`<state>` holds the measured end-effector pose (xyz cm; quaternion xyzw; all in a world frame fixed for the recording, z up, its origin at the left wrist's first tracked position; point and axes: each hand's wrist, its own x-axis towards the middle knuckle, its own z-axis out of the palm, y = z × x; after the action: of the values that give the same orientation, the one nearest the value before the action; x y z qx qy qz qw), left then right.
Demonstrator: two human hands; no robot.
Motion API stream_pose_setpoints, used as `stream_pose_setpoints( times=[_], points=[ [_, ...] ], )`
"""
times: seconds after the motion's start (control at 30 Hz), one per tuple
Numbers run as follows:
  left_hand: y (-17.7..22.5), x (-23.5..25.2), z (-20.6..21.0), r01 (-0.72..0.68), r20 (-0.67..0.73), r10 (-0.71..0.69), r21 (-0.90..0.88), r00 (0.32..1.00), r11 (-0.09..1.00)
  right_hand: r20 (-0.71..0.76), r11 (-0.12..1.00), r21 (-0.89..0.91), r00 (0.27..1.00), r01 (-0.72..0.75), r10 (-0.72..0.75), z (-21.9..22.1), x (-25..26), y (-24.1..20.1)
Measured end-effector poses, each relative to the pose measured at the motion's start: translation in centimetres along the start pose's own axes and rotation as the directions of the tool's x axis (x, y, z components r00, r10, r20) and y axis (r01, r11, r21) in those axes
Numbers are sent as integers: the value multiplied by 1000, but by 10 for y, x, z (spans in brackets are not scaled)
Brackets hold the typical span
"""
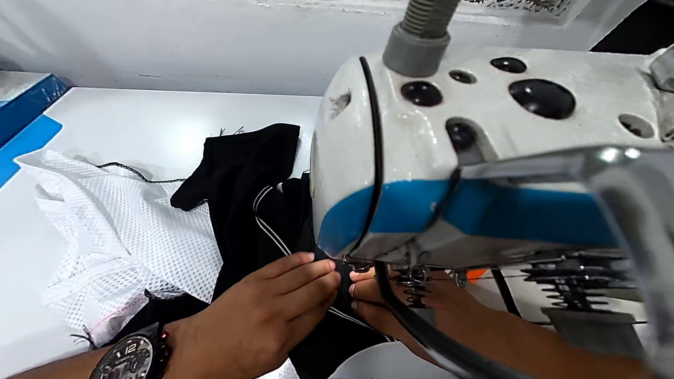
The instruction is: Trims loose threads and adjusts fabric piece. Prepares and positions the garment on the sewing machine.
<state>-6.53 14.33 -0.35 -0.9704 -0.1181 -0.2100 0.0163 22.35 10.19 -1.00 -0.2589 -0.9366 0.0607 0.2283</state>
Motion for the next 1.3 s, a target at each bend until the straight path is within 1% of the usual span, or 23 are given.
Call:
stream_pose_setpoints(
  times=[0.1, 0.23, 0.3, 0.37, 0.47, 0.5, 0.57, 0.67, 0.8, 0.9, 0.97, 1.03, 1.07, 1.17, 1.23, 1.27, 1.3],
  points=[
    [3, 1, 1, 21, -12, -21, 26, 1000, 999, -4, 1000, 18, 1000, 16, -16, -1, -1, 2],
    [4, 1, 2, 68, -1, -68, 20, 998, 997, 2, 999, 43, 1000, -9, 9, -3, -3, 4],
    [1, 0, 3, 78, -1, -78, -3, 997, 997, -11, 999, 23, 1000, -26, 26, 0, -4, 4],
    [-4, 1, 3, 96, -7, -96, 5, 995, 995, -10, 997, -45, 998, -69, 68, 0, -3, 5],
    [-13, 5, 3, 111, -14, -111, 40, 994, 993, 55, 985, -95, 987, -145, 151, -12, 5, 3],
    [-16, 7, 2, 111, -20, -110, 53, 994, 992, 52, 983, -104, 986, -152, 158, -10, 5, 6],
    [-16, 8, 1, 107, -27, -105, 66, 994, 992, 18, 980, -131, 988, -151, 155, -2, 3, 13],
    [-15, 8, 1, 100, -25, -99, 63, 995, 993, -1, 981, -153, 993, -118, 119, -1, 2, 13],
    [-16, 9, 3, 108, -41, -104, 87, 994, 990, -48, 969, -236, 997, -74, 65, -2, 7, 14],
    [-20, 11, 6, 112, -44, -110, 28, 993, 993, -134, 958, -272, 989, -93, 58, 1, 7, 16],
    [-24, 7, 3, 130, -17, -130, -5, 991, 992, -199, 942, -315, 978, -119, 58, 1, 9, 17],
    [-25, -4, -2, 157, 15, -157, -38, 988, 987, -181, 905, -398, 980, -152, 85, -4, 4, 9],
    [-24, -12, -6, 163, 22, -163, -38, 986, 986, -172, 895, -410, 978, -176, 114, -8, 0, 1],
    [-11, -48, -22, 130, 25, -129, -47, 991, 990, -208, 896, -332, 949, -296, 237, -15, -6, -37],
    [11, -68, -30, 122, 17, -121, -160, 992, 979, -228, 912, -244, 933, -331, 278, -4, 2, -66],
    [27, -74, -37, 164, 26, -163, -265, 986, 950, -214, 929, -184, 936, -320, 280, 4, 10, -79],
    [43, -76, -50, 239, 60, -234, -387, 970, 891, -185, 953, -113, 948, -281, 258, 12, 21, -90]
  ],
)
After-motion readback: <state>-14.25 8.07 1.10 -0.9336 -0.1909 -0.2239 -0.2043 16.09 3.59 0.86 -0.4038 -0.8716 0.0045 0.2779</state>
